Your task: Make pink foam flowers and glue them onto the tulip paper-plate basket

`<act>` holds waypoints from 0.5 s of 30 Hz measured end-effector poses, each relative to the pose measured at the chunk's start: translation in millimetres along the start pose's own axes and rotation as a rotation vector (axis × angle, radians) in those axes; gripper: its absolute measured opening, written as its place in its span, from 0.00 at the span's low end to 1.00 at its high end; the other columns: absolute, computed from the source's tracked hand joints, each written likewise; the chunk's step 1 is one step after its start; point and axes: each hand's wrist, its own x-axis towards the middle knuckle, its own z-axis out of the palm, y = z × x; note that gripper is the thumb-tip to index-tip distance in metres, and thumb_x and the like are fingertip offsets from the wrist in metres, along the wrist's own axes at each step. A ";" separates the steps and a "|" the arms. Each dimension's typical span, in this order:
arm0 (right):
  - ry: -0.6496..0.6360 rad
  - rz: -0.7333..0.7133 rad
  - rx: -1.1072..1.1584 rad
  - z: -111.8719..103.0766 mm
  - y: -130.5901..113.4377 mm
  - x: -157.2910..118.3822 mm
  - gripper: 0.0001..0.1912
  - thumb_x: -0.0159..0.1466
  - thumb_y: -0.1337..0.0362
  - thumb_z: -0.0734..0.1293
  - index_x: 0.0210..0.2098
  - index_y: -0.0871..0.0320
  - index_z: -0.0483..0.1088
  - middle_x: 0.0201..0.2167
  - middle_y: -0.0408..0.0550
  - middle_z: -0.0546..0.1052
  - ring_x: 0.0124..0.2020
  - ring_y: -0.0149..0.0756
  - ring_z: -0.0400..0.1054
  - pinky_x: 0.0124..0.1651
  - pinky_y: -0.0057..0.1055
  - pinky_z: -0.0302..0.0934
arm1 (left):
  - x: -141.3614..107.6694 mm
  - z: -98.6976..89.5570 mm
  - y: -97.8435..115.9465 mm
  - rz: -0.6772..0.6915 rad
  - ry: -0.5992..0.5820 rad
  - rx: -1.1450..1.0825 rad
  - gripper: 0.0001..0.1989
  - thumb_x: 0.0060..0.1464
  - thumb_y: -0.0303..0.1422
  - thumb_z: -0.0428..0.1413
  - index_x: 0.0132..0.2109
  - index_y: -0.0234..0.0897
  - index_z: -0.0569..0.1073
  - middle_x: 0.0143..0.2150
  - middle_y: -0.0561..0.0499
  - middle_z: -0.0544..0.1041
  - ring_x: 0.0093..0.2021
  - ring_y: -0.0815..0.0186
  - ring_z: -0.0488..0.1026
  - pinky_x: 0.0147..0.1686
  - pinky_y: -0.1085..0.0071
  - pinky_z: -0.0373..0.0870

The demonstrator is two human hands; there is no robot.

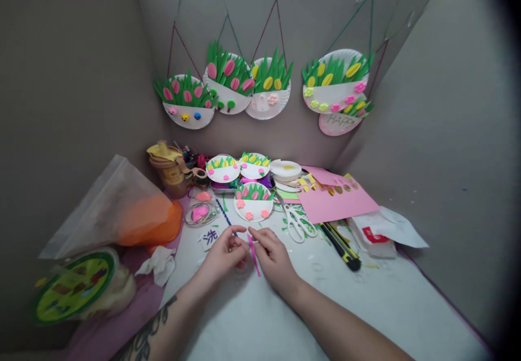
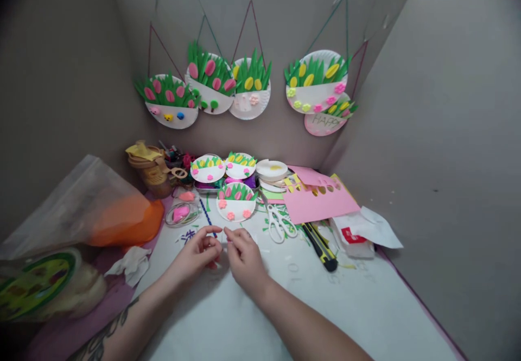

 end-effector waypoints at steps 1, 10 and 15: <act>-0.005 -0.002 -0.003 0.1 0.1 0.0 0.20 0.64 0.70 0.57 0.53 0.55 0.69 0.36 0.47 0.69 0.37 0.33 0.66 0.41 0.30 0.61 | 0.1 0.1 0.0 -0.001 0.000 0.003 0.22 0.45 0.32 0.56 0.48 0.37 0.61 0.26 0.58 0.68 0.22 0.73 0.64 0.23 0.74 0.65; -0.004 -0.004 -0.008 0.9 -1.2 -0.1 0.21 0.64 0.70 0.57 0.55 0.54 0.67 0.38 0.48 0.68 0.38 0.33 0.66 0.40 0.30 0.62 | -0.3 -0.4 -0.4 -0.023 0.024 -0.026 0.21 0.45 0.32 0.56 0.46 0.38 0.57 0.26 0.60 0.68 0.23 0.73 0.64 0.22 0.75 0.64; -0.017 -0.008 -0.006 1.0 -0.7 -0.9 0.22 0.63 0.71 0.57 0.55 0.53 0.67 0.39 0.48 0.69 0.39 0.34 0.67 0.41 0.30 0.62 | 0.3 -0.7 -1.2 -0.018 0.014 -0.003 0.18 0.45 0.32 0.56 0.42 0.39 0.58 0.25 0.60 0.68 0.22 0.74 0.64 0.22 0.76 0.64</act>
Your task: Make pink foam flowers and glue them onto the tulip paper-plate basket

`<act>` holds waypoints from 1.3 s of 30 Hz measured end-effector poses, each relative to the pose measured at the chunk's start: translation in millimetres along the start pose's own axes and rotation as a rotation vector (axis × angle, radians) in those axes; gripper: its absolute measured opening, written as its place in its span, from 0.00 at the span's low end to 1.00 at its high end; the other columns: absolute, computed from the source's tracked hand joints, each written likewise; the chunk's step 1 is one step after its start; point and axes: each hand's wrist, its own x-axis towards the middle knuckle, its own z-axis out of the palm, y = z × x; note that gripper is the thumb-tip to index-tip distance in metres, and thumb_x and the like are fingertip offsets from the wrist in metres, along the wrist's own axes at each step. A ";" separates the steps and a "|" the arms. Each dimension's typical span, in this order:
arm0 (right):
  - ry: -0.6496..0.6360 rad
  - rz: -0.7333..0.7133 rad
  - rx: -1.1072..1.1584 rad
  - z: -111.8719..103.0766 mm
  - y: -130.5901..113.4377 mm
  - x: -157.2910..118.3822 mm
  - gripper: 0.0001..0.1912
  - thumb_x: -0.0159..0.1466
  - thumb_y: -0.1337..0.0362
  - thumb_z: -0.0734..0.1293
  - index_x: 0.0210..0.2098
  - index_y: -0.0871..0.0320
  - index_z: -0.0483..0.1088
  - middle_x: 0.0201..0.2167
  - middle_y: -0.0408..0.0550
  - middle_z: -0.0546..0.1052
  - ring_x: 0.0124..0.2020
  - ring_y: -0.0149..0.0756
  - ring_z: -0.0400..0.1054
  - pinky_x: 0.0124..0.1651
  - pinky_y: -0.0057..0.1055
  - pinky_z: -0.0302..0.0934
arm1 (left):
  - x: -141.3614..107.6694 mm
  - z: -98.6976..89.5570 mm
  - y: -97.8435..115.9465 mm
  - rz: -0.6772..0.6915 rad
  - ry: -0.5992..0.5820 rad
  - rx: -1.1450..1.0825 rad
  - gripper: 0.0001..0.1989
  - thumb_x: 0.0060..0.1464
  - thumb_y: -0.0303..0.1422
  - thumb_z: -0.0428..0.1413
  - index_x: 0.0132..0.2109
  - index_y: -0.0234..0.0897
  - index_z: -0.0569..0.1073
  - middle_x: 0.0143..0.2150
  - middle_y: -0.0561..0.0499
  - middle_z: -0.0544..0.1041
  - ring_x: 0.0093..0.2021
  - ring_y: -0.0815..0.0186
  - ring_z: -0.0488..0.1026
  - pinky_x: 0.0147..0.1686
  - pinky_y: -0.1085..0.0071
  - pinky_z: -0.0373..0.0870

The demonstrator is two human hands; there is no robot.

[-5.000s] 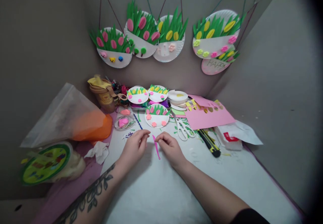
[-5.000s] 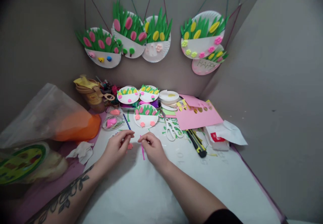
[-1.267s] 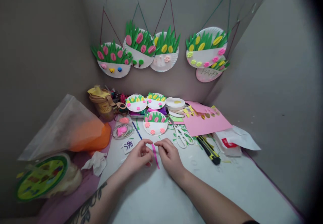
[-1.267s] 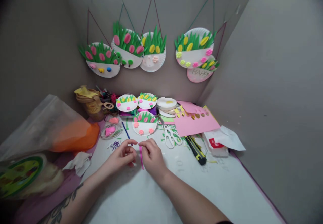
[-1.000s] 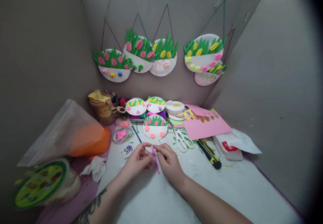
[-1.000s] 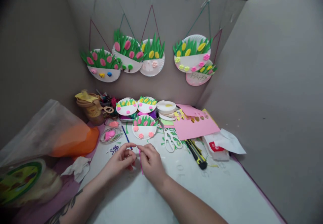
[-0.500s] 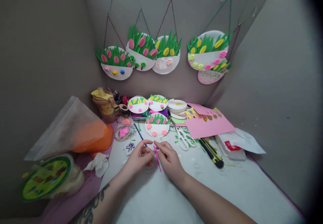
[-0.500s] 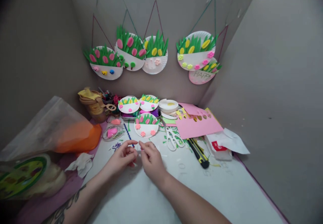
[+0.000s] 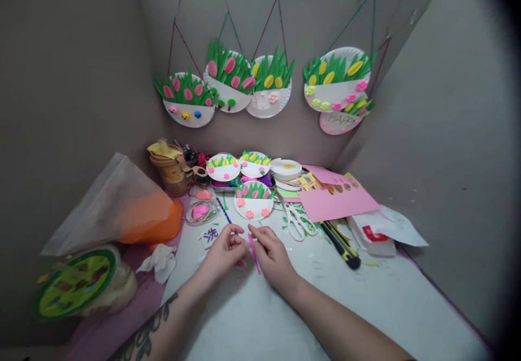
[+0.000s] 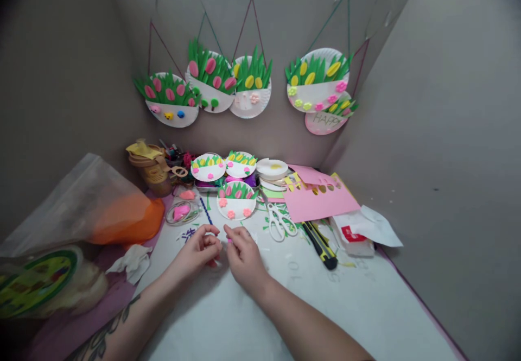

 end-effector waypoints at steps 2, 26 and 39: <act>0.000 -0.003 0.000 0.2 0.0 -0.1 0.22 0.63 0.71 0.57 0.55 0.53 0.67 0.39 0.48 0.69 0.40 0.34 0.67 0.42 0.31 0.62 | 0.3 0.2 -0.6 0.006 -0.014 0.005 0.17 0.45 0.31 0.55 0.42 0.39 0.59 0.25 0.60 0.68 0.21 0.74 0.64 0.21 0.75 0.64; -0.055 -0.053 -0.010 2.2 -3.3 -1.0 0.25 0.63 0.72 0.57 0.59 0.51 0.63 0.39 0.48 0.67 0.42 0.35 0.65 0.47 0.33 0.62 | 0.4 0.5 -0.3 0.069 0.077 0.157 0.06 0.43 0.30 0.54 0.32 0.36 0.67 0.21 0.58 0.67 0.18 0.73 0.64 0.21 0.75 0.61; -0.051 -0.065 -0.015 3.4 -4.4 -2.9 0.26 0.63 0.72 0.56 0.60 0.53 0.60 0.42 0.50 0.66 0.44 0.35 0.64 0.49 0.34 0.61 | -0.7 -0.9 5.6 0.108 0.145 0.332 0.05 0.41 0.29 0.50 0.30 0.36 0.67 0.18 0.59 0.67 0.19 0.70 0.65 0.23 0.74 0.61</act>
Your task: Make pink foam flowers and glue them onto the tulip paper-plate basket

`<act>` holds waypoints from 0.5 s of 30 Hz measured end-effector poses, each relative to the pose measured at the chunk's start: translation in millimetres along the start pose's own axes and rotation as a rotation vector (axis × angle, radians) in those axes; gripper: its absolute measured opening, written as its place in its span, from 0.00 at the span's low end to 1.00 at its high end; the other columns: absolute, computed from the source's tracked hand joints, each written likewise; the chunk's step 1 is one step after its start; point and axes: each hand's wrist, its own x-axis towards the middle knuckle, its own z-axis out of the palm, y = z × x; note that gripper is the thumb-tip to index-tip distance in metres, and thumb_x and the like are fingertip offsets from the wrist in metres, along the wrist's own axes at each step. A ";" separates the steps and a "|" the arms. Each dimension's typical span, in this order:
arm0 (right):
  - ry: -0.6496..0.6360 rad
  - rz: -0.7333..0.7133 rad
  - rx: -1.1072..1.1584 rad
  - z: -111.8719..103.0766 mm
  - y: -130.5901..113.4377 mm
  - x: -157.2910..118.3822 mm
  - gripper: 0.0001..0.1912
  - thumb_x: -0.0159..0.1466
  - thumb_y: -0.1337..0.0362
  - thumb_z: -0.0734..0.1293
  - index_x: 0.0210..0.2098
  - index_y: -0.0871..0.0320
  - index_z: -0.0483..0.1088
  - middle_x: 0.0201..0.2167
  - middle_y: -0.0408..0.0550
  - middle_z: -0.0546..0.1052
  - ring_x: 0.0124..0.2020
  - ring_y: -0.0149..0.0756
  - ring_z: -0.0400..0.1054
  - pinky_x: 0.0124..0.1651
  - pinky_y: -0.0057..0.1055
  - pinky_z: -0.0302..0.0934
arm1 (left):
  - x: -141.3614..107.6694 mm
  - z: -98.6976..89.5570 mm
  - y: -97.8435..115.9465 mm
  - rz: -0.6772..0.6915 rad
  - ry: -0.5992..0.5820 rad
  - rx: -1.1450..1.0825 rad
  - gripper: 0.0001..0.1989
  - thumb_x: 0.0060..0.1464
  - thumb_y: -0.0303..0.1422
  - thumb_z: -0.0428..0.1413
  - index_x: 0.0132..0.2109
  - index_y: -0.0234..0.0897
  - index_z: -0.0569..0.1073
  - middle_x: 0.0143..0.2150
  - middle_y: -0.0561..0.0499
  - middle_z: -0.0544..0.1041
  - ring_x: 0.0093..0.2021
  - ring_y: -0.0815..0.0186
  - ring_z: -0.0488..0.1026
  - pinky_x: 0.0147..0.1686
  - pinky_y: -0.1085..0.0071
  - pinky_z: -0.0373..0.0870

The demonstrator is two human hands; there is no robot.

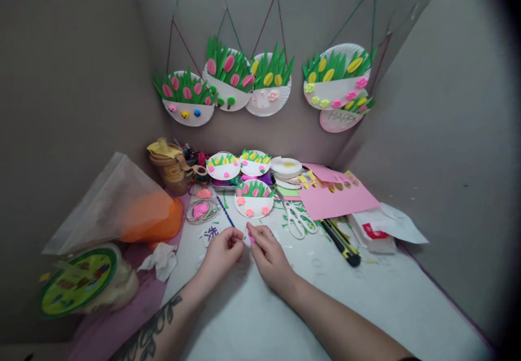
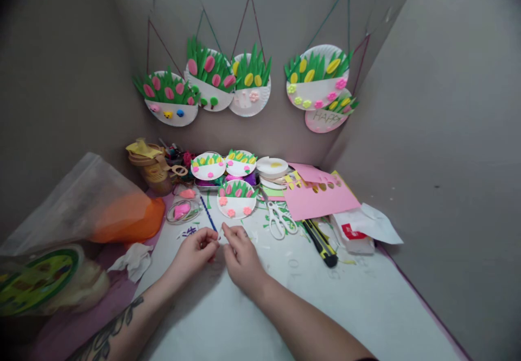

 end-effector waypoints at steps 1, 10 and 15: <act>0.005 -0.002 -0.005 0.0 -0.4 -0.1 0.26 0.63 0.72 0.56 0.61 0.53 0.60 0.43 0.50 0.67 0.45 0.35 0.64 0.50 0.34 0.61 | 0.2 -0.1 -0.4 -0.001 0.001 -0.006 0.05 0.41 0.29 0.51 0.30 0.36 0.67 0.18 0.59 0.67 0.19 0.70 0.65 0.23 0.74 0.62; 0.031 -0.026 -0.031 -0.4 -2.5 0.1 0.27 0.63 0.72 0.57 0.61 0.52 0.59 0.43 0.50 0.68 0.45 0.36 0.65 0.50 0.34 0.62 | 0.8 -0.9 -2.0 -0.004 -0.001 -0.056 0.05 0.41 0.30 0.52 0.30 0.37 0.67 0.18 0.59 0.66 0.18 0.70 0.64 0.22 0.74 0.61; 0.039 -0.037 -0.034 -0.6 -0.9 -0.3 0.27 0.63 0.72 0.57 0.61 0.51 0.58 0.44 0.50 0.67 0.47 0.36 0.65 0.51 0.34 0.61 | 1.2 -0.4 -4.1 -0.006 -0.002 -0.075 0.05 0.40 0.29 0.52 0.30 0.37 0.67 0.18 0.59 0.66 0.18 0.70 0.64 0.22 0.74 0.60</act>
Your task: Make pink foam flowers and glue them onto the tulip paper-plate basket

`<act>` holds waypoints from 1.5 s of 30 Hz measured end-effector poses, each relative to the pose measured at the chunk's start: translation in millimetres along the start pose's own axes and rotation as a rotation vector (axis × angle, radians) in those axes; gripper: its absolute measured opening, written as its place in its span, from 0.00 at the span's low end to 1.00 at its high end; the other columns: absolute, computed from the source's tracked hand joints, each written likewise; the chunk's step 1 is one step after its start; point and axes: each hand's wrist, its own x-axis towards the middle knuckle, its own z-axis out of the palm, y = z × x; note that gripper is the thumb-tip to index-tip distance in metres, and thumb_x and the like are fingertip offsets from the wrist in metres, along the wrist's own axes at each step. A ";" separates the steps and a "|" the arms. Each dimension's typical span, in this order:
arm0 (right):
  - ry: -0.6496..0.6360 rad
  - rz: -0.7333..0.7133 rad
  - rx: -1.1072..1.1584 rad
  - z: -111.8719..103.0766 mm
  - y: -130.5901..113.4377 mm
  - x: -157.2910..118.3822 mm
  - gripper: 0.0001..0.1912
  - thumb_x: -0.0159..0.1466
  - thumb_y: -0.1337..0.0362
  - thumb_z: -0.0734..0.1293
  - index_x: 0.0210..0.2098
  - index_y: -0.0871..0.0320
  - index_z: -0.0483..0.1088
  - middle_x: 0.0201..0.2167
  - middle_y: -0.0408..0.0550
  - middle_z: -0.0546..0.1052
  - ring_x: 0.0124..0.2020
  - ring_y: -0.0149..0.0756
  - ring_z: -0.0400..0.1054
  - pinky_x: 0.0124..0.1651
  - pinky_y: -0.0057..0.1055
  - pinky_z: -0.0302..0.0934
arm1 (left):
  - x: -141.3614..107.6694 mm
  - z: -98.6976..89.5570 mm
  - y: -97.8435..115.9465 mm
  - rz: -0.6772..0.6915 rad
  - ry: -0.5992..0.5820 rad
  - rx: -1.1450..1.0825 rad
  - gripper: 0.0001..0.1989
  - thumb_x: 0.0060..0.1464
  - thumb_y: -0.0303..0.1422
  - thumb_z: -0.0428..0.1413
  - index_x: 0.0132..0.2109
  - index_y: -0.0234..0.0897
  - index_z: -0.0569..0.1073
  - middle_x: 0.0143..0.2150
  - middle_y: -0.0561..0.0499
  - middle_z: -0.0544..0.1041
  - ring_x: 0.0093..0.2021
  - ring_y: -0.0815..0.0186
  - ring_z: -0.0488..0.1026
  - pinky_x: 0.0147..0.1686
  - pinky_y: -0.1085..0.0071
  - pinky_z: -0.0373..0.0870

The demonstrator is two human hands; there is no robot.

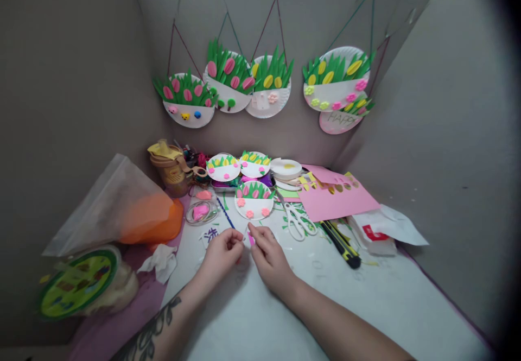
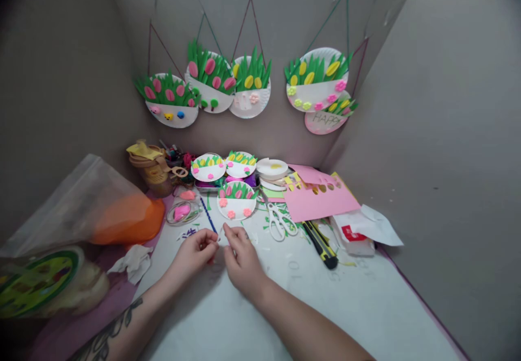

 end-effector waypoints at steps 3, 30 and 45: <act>0.003 0.018 0.006 -0.1 0.6 -0.4 0.27 0.63 0.72 0.56 0.61 0.52 0.58 0.45 0.50 0.66 0.47 0.36 0.64 0.50 0.34 0.61 | -0.2 0.0 0.4 -0.002 0.000 0.007 0.05 0.40 0.29 0.52 0.30 0.37 0.67 0.17 0.59 0.66 0.18 0.71 0.64 0.22 0.74 0.60; -0.060 -0.088 -0.035 1.2 2.3 -3.4 0.32 0.63 0.74 0.55 0.64 0.49 0.51 0.48 0.51 0.64 0.50 0.37 0.63 0.53 0.36 0.61 | -3.0 -0.7 1.0 0.195 0.118 0.282 0.08 0.52 0.34 0.51 0.26 0.37 0.67 0.25 0.52 0.69 0.28 0.66 0.66 0.27 0.72 0.60; -0.056 -0.072 -0.018 5.3 1.5 -5.2 0.33 0.63 0.75 0.55 0.65 0.49 0.49 0.49 0.52 0.63 0.49 0.38 0.62 0.53 0.38 0.61 | -1.1 -0.6 -1.0 0.205 0.105 0.358 0.08 0.51 0.32 0.47 0.25 0.39 0.61 0.24 0.54 0.66 0.28 0.66 0.64 0.30 0.70 0.58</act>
